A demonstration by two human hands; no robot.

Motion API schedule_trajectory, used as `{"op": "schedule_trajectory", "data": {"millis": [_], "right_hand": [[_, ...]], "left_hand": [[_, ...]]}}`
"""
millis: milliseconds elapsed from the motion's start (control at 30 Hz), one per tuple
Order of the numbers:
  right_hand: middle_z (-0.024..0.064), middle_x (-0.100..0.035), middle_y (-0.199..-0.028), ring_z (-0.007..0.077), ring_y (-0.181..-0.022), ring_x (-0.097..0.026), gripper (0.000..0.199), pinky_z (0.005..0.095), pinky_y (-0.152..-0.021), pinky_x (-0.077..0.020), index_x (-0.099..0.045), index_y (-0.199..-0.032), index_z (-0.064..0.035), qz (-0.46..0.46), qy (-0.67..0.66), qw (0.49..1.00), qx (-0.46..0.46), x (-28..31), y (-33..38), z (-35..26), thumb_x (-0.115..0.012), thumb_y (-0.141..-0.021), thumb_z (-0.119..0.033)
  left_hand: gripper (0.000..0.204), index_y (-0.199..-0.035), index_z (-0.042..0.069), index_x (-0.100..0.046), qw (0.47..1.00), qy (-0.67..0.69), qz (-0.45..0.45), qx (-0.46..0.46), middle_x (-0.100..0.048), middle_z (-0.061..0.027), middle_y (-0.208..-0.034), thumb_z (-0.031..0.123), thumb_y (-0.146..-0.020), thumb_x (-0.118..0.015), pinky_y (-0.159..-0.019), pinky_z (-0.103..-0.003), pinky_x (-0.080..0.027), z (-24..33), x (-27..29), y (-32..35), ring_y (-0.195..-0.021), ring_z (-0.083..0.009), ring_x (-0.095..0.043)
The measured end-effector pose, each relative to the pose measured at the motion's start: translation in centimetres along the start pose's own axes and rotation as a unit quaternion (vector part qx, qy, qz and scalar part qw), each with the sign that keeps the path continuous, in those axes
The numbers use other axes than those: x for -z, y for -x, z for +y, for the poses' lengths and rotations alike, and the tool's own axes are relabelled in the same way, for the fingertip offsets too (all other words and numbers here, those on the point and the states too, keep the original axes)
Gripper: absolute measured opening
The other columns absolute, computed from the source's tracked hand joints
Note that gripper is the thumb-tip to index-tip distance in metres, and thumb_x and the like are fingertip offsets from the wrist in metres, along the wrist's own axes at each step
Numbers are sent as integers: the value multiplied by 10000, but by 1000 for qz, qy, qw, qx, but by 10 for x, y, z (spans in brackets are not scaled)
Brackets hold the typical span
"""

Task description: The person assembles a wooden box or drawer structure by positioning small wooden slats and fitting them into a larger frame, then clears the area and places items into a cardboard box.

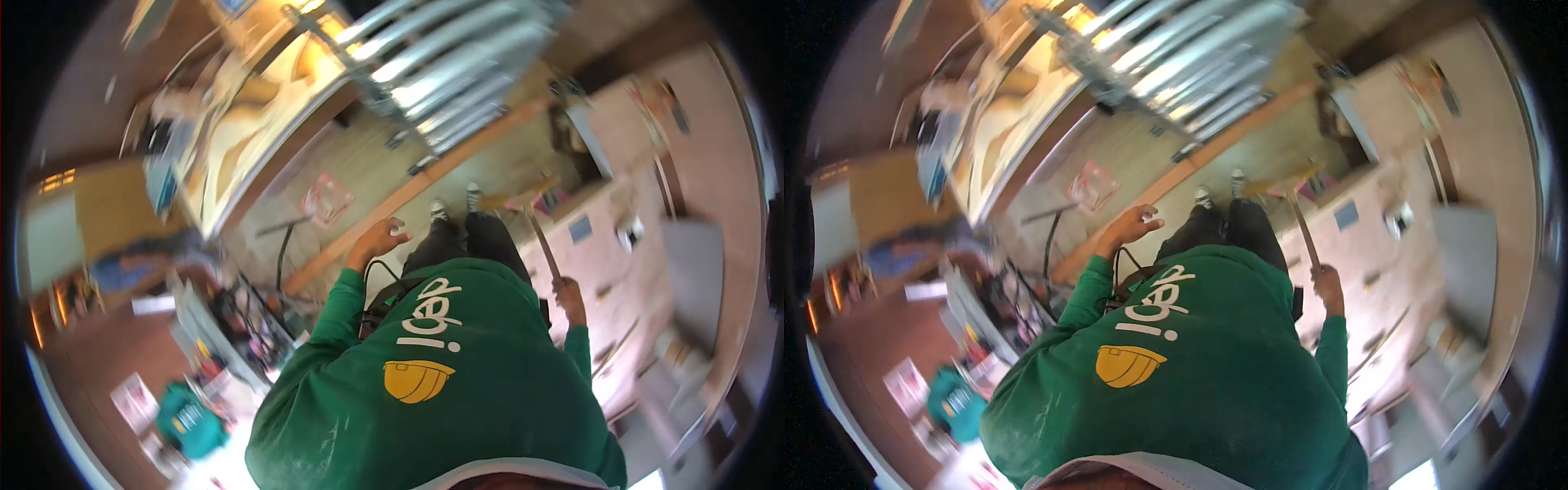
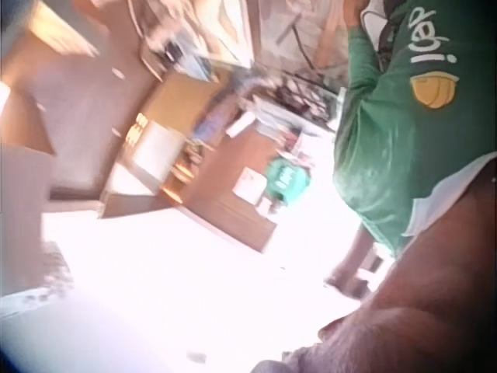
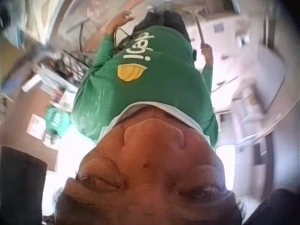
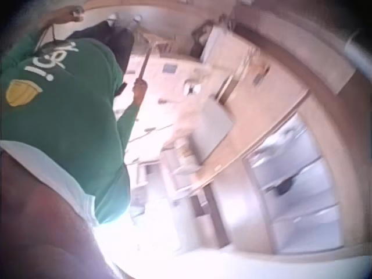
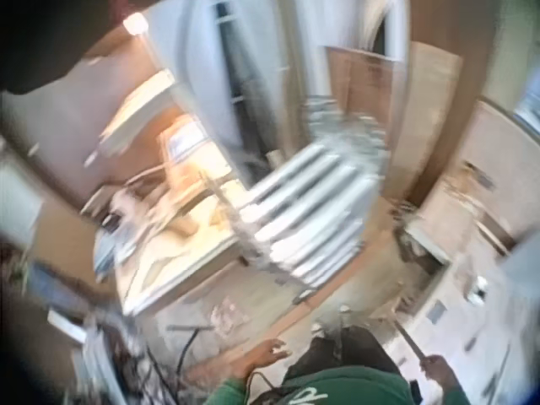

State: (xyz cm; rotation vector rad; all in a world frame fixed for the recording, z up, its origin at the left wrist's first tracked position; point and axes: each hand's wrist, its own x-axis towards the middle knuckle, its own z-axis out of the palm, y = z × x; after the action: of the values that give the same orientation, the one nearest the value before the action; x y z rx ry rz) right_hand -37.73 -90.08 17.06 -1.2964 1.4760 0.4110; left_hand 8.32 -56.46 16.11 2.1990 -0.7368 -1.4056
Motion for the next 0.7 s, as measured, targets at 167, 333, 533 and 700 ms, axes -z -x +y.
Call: {"op": "schedule_trajectory", "data": {"millis": [167, 333, 533, 700], "right_hand": [[301, -692, -889, 479, -951, -669, 312, 524, -833, -547, -652, -1010, 62, -40, 462, 865, 194, 21, -122, -56, -674, -847, -204], [252, -710, -961, 447, -927, -683, 220, 535, -836, -545, -658, -1007, -10, -94, 658, 677, 317, -4, -153, -196, -631, -825, -131], [246, -711, -973, 415, -941, -690, 218, 517, -839, -545, -705, -982, -23, -174, 738, 447, 475, -135, -117, -327, -627, -797, -108], [254, -702, -1025, 420, -1000, -673, 281, 504, -863, -535, -701, -1054, -20, -229, 722, 376, 533, -242, -15, -381, -632, -803, -127]], "left_hand": [[691, -1263, 0, -635, 979, 35, 121, 160, -669, -232, -1148, 553, -858, -727, -927, -439, -512, -69, -49, 86, -1088, -376, -638], [679, -1266, 7, -633, 919, 170, 219, 281, -684, -273, -1177, 540, -856, -730, -958, -452, -515, -56, -116, 165, -1114, -389, -661], [643, -1223, 18, -665, 838, 306, 306, 332, -687, -286, -1172, 557, -875, -709, -972, -448, -514, -75, -295, 176, -1161, -389, -650], [466, -1135, 20, -703, 695, 547, 363, 294, -720, -225, -1107, 427, -910, -680, -962, -410, -515, -36, -420, 163, -1115, -344, -665]]}}
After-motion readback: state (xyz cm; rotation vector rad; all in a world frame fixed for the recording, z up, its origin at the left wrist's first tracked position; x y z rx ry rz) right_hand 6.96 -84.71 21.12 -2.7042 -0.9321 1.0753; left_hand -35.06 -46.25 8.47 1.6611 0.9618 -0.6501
